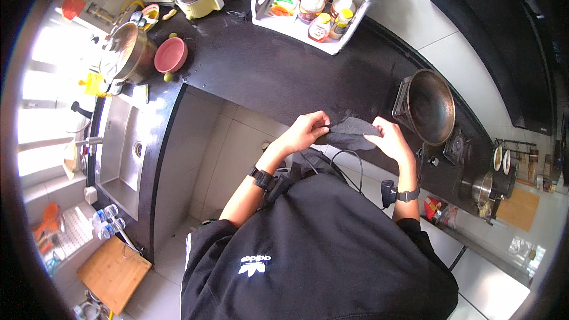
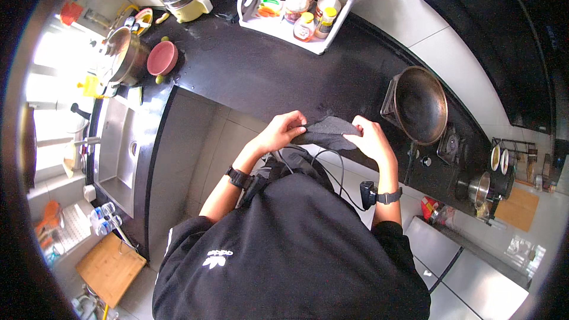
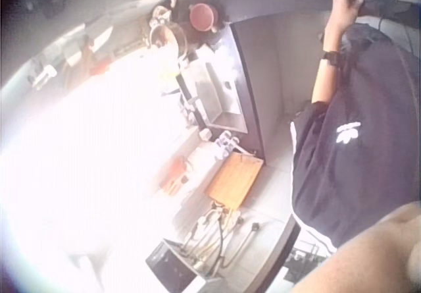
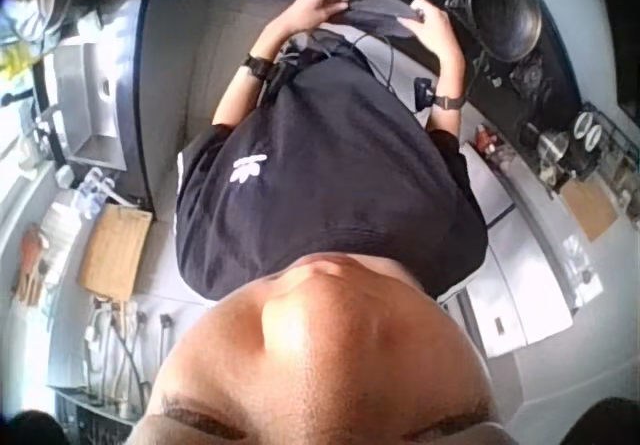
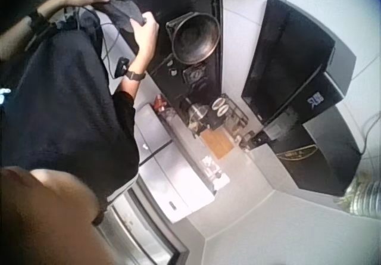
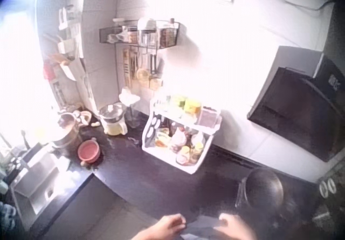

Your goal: The person wipes down a black kitchen countertop with a grey cloth and then uses the same cloth to scrub the inside of a stainless steel sink while the water is running.

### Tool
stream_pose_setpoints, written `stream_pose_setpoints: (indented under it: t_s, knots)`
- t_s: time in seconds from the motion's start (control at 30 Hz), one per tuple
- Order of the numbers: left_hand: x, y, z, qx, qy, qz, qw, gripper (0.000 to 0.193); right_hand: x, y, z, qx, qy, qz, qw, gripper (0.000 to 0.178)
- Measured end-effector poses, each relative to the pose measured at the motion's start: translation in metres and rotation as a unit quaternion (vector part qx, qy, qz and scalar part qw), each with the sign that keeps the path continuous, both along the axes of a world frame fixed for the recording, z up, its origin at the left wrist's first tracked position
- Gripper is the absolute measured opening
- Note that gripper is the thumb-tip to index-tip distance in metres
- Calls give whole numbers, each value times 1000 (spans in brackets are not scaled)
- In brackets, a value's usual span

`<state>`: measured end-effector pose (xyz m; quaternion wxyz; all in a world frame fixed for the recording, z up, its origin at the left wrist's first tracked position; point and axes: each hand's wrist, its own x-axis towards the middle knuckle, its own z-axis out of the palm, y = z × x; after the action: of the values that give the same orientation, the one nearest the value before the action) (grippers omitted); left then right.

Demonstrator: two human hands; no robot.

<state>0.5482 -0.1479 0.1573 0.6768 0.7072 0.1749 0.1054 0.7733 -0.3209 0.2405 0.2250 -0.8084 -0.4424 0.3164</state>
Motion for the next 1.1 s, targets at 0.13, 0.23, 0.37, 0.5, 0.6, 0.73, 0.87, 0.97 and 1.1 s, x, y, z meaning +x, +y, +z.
stream_pose_setpoints:
  t_s: [0.13,0.23,0.37,0.5,0.6,0.73,0.87,0.97,1.1]
  knots:
    - [25,22,-34,90,8,73,993,21,15,17,-35,33,-147,-45,988,32]
    - [19,43,-63,174,49,110,977,28,27,39,-96,23,-351,-49,935,36]
    - [-30,73,-36,14,134,99,986,20,18,57,-148,7,-262,-56,963,39]
    - [-112,106,-43,9,156,215,964,17,0,63,-193,78,-232,-1,970,60]
    - [-163,118,-36,-29,165,337,926,17,-1,67,-218,89,-219,29,971,65]
    - [-210,120,-31,-35,199,464,863,18,9,65,-237,75,-246,46,965,64]
    - [-237,100,-32,-83,184,534,821,15,36,40,-239,1,-304,-35,952,67]
    - [-242,92,-37,-82,200,527,822,15,71,45,-249,4,-322,-41,946,68]
    - [-236,66,-17,-85,210,565,794,18,136,97,-261,7,-391,-131,911,66]
